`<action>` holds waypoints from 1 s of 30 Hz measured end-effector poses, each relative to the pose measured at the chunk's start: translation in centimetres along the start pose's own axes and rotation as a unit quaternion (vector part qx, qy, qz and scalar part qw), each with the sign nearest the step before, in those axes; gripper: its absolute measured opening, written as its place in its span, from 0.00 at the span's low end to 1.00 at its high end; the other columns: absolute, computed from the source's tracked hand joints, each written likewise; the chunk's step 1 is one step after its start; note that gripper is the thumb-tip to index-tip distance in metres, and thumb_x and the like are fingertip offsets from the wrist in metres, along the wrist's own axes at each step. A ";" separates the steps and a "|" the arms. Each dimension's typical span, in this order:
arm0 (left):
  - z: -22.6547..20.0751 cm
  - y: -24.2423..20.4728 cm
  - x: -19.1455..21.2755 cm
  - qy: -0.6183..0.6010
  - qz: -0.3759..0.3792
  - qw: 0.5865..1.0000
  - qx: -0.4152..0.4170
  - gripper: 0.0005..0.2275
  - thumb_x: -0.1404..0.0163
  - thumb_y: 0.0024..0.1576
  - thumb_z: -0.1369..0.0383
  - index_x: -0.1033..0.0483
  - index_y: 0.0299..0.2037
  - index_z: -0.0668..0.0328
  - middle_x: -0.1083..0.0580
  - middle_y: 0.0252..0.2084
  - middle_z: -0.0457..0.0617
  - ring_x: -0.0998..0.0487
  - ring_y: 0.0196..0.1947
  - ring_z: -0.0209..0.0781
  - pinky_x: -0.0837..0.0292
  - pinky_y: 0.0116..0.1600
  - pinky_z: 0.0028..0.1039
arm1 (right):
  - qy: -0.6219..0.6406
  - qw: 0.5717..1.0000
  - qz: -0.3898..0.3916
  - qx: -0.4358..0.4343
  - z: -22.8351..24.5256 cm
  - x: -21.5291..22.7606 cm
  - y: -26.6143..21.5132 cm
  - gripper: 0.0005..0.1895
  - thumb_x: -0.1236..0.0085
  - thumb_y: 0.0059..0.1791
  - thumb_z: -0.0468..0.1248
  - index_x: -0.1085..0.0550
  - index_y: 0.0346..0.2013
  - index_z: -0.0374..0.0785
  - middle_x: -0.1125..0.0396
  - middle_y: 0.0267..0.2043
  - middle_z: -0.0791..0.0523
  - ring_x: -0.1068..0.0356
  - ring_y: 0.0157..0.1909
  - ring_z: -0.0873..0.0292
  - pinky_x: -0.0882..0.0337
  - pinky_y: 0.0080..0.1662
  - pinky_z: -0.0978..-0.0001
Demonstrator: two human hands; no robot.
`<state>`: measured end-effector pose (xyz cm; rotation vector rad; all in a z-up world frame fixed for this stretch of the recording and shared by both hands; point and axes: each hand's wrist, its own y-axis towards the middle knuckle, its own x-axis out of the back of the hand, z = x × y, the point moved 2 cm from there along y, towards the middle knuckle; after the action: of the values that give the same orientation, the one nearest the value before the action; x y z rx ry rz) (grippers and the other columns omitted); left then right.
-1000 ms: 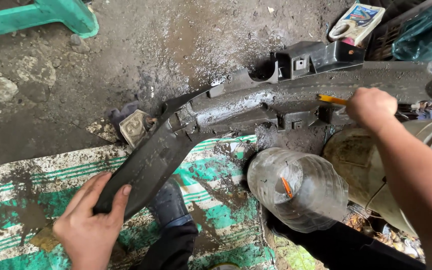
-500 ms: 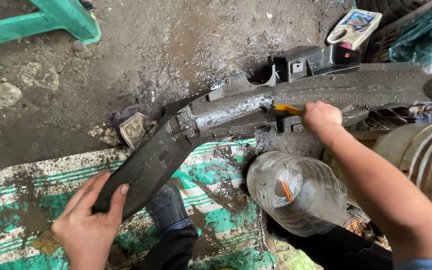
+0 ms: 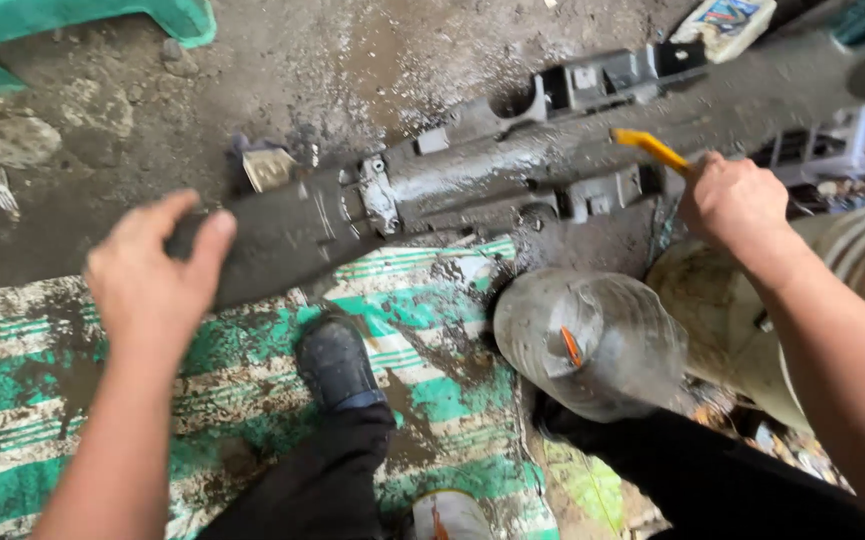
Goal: Scrubbing a dirty motorcycle mudguard with a brush and water to remove grime.
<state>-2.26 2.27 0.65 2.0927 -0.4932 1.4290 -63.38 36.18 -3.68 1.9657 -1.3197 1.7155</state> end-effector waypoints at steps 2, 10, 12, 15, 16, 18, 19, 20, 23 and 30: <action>-0.1 3.0 0.2 -0.025 0.021 0.999 0.044 0.21 0.45 0.76 0.47 0.12 0.64 0.54 0.15 0.58 0.61 0.15 0.54 0.65 0.26 0.55 0.59 | 0.007 1.000 0.000 0.010 -0.4 2.9 -3.7 0.19 0.57 0.57 0.41 0.21 0.52 0.35 0.19 0.46 0.35 0.19 0.47 0.24 0.20 0.51 0.37; 1.2 7.3 -0.3 -0.071 0.030 0.996 0.054 0.24 0.49 0.79 0.48 0.16 0.66 0.65 0.14 0.54 0.55 0.19 0.55 0.69 0.31 0.58 0.57 | 0.147 0.988 0.051 0.026 3.1 8.3 -9.2 0.21 0.51 0.60 0.37 0.22 0.67 0.44 0.21 0.55 0.37 0.21 0.54 0.31 0.23 0.56 0.41; -0.6 7.1 0.8 0.012 -0.024 0.999 -0.019 0.25 0.42 0.76 0.52 0.18 0.69 0.71 0.19 0.58 0.70 0.20 0.55 0.74 0.27 0.53 0.61 | 0.116 0.985 0.125 0.021 4.6 5.5 -7.3 0.20 0.49 0.57 0.38 0.24 0.64 0.40 0.22 0.59 0.39 0.21 0.58 0.35 0.21 0.59 0.43; -4.0 8.3 1.5 0.055 -0.049 0.989 -0.127 0.23 0.43 0.75 0.50 0.14 0.64 0.64 0.16 0.60 0.62 0.21 0.61 0.63 0.30 0.58 0.53 | 0.061 0.979 0.161 0.109 10.4 2.9 -6.2 0.20 0.46 0.53 0.43 0.16 0.52 0.38 0.20 0.52 0.40 0.19 0.55 0.37 0.20 0.54 0.47; -6.3 8.3 1.7 0.060 -0.048 0.989 -0.124 0.23 0.43 0.75 0.50 0.14 0.64 0.64 0.16 0.60 0.62 0.21 0.61 0.63 0.30 0.58 0.53 | 0.062 0.978 0.161 0.115 12.9 3.9 -7.6 0.20 0.46 0.53 0.43 0.16 0.52 0.38 0.20 0.52 0.40 0.19 0.55 0.37 0.20 0.54 0.47; -10.6 8.7 1.7 -0.066 0.089 0.987 -0.117 0.22 0.45 0.71 0.55 0.19 0.65 0.67 0.20 0.61 0.66 0.20 0.60 0.65 0.26 0.62 0.55 | 0.136 0.956 0.248 0.074 17.8 5.8 -10.1 0.15 0.51 0.60 0.37 0.21 0.55 0.36 0.21 0.55 0.44 0.20 0.54 0.45 0.17 0.56 0.53; -12.2 7.1 0.9 -0.061 0.088 0.988 -0.113 0.22 0.45 0.71 0.55 0.19 0.65 0.67 0.20 0.61 0.66 0.20 0.60 0.65 0.26 0.62 0.55 | 0.137 0.956 0.247 0.080 19.0 3.1 -9.2 0.15 0.51 0.60 0.37 0.21 0.55 0.36 0.21 0.55 0.44 0.20 0.54 0.45 0.17 0.56 0.53; -13.8 5.6 -0.2 -0.086 0.157 0.979 -0.099 0.19 0.42 0.67 0.57 0.17 0.61 0.61 0.19 0.53 0.63 0.17 0.55 0.63 0.24 0.60 0.52 | 0.163 0.961 0.212 0.078 20.3 0.6 -8.1 0.21 0.47 0.55 0.45 0.17 0.53 0.35 0.20 0.54 0.42 0.20 0.58 0.43 0.20 0.59 0.47; -16.2 -0.5 -7.6 -0.110 0.374 0.919 -0.062 0.22 0.43 0.63 0.50 0.17 0.61 0.53 0.18 0.51 0.60 0.16 0.57 0.63 0.22 0.62 0.53 | 0.210 0.957 0.179 0.088 22.6 -3.1 -5.3 0.27 0.44 0.51 0.53 0.14 0.52 0.38 0.19 0.52 0.43 0.21 0.62 0.40 0.22 0.62 0.41; -16.3 -8.6 -18.3 -0.019 0.683 0.708 -0.177 0.30 0.47 0.63 0.41 0.18 0.66 0.53 0.18 0.59 0.62 0.18 0.63 0.61 0.20 0.64 0.56 | 0.124 0.973 0.172 0.094 21.0 -2.6 -4.9 0.29 0.43 0.54 0.56 0.18 0.65 0.49 0.17 0.49 0.49 0.20 0.61 0.43 0.20 0.63 0.45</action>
<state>-15.88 18.99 -13.84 1.2426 -2.4448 1.6643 -45.24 26.17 -10.30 1.6074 -1.5201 2.2351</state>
